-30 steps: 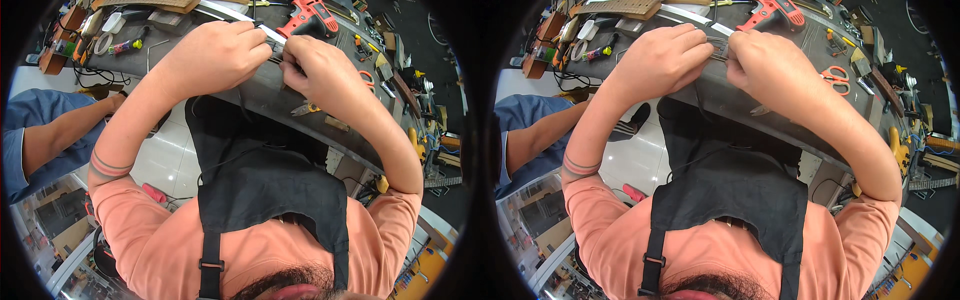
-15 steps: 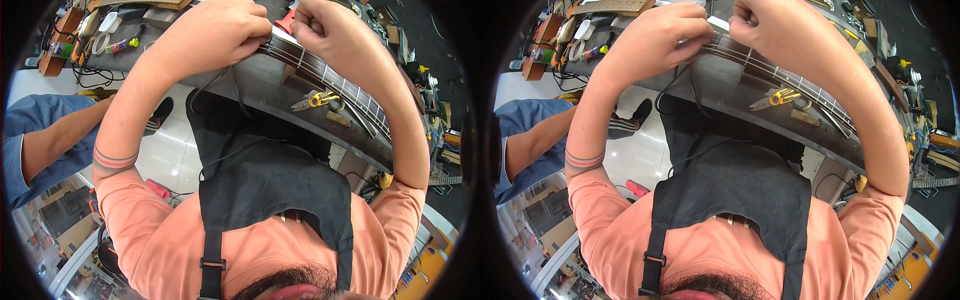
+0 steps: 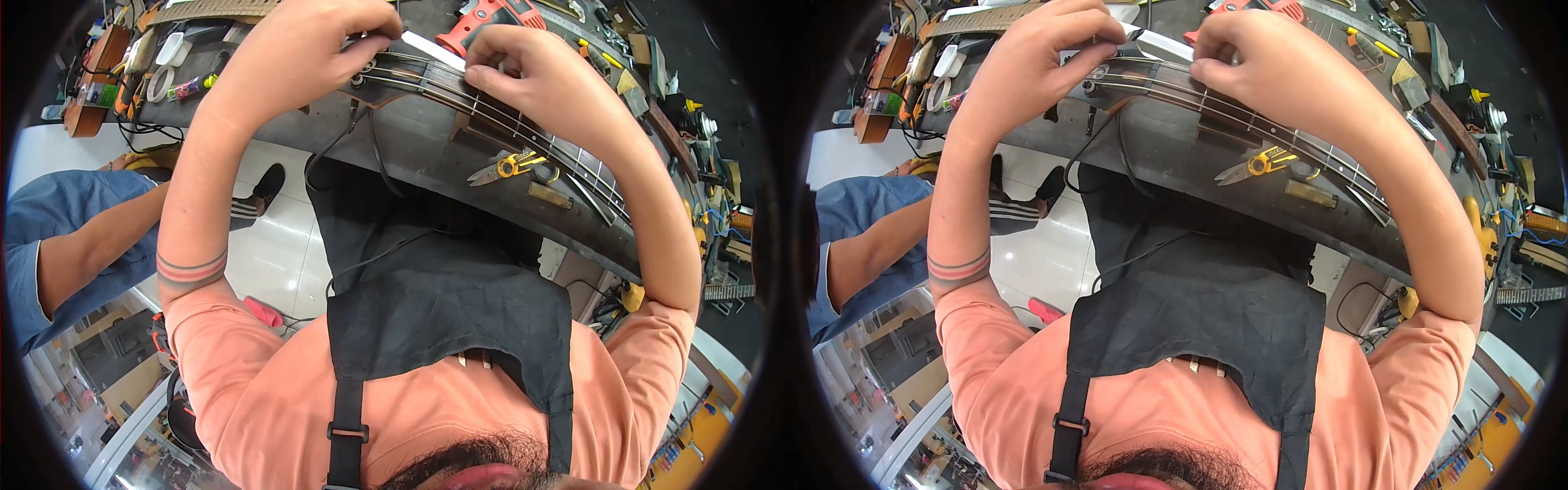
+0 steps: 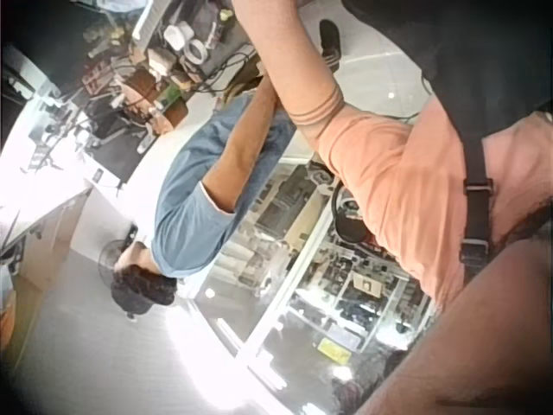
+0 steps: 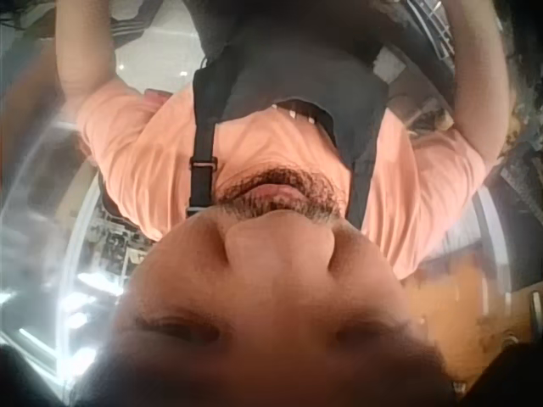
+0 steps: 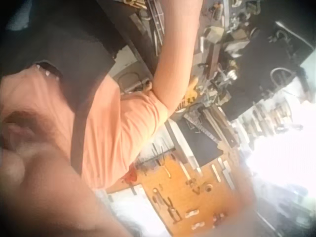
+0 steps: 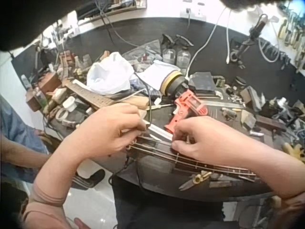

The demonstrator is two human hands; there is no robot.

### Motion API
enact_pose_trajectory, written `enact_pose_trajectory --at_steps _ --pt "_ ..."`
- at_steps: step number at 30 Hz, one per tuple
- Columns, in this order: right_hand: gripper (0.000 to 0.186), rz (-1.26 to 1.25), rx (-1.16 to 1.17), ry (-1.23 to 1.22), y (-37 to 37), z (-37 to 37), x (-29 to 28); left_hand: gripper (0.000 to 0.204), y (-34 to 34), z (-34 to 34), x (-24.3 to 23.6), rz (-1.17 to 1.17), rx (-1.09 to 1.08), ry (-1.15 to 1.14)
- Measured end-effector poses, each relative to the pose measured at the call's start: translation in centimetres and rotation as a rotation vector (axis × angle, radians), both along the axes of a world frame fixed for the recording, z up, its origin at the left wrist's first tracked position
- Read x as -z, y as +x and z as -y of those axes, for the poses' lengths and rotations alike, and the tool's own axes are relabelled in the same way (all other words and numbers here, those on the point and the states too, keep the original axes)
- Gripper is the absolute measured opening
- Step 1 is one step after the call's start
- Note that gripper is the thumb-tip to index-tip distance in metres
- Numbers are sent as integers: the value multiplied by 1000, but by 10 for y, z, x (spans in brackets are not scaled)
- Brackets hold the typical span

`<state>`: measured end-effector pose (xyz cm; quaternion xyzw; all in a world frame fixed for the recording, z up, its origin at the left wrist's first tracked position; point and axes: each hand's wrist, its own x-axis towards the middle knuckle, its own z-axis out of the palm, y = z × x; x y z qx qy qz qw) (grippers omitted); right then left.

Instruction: The person works on a yellow bass guitar, inspecting the neck and strings. They use a small tool to adjust the tuning pegs and then use wire cutters to trim the excess string ends at the headstock.

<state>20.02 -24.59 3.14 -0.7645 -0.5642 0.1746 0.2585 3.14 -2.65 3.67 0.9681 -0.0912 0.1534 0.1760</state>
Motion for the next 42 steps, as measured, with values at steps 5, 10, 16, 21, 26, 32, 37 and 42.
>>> enact_pose_trajectory --at_steps 5,10,16,21,26,32,37,42 --pt "29 -130 -66 -148 24 -25 11 12 8 1 8 -3 46 16" --pt "24 -178 -77 -430 33 -43 -16 20 22 5 -7 -301 -19 -141" --pt "18 147 -140 -106 12 -32 5 21 31 26 -43 -584 -179 -203" --pt "16 737 -237 306 -14 -15 14 14 21 11 4 -200 47 -48" --pt "17 645 -241 275 -20 -13 12 14 8 19 9 32 54 103" --pt "14 647 -207 218 -20 -10 4 15 7 12 17 41 58 9" --pt "10 454 17 280 -27 24 -38 12 -17 21 2 362 -28 232" --pt "29 494 342 228 -12 155 -44 5 -94 54 52 501 -533 -329"
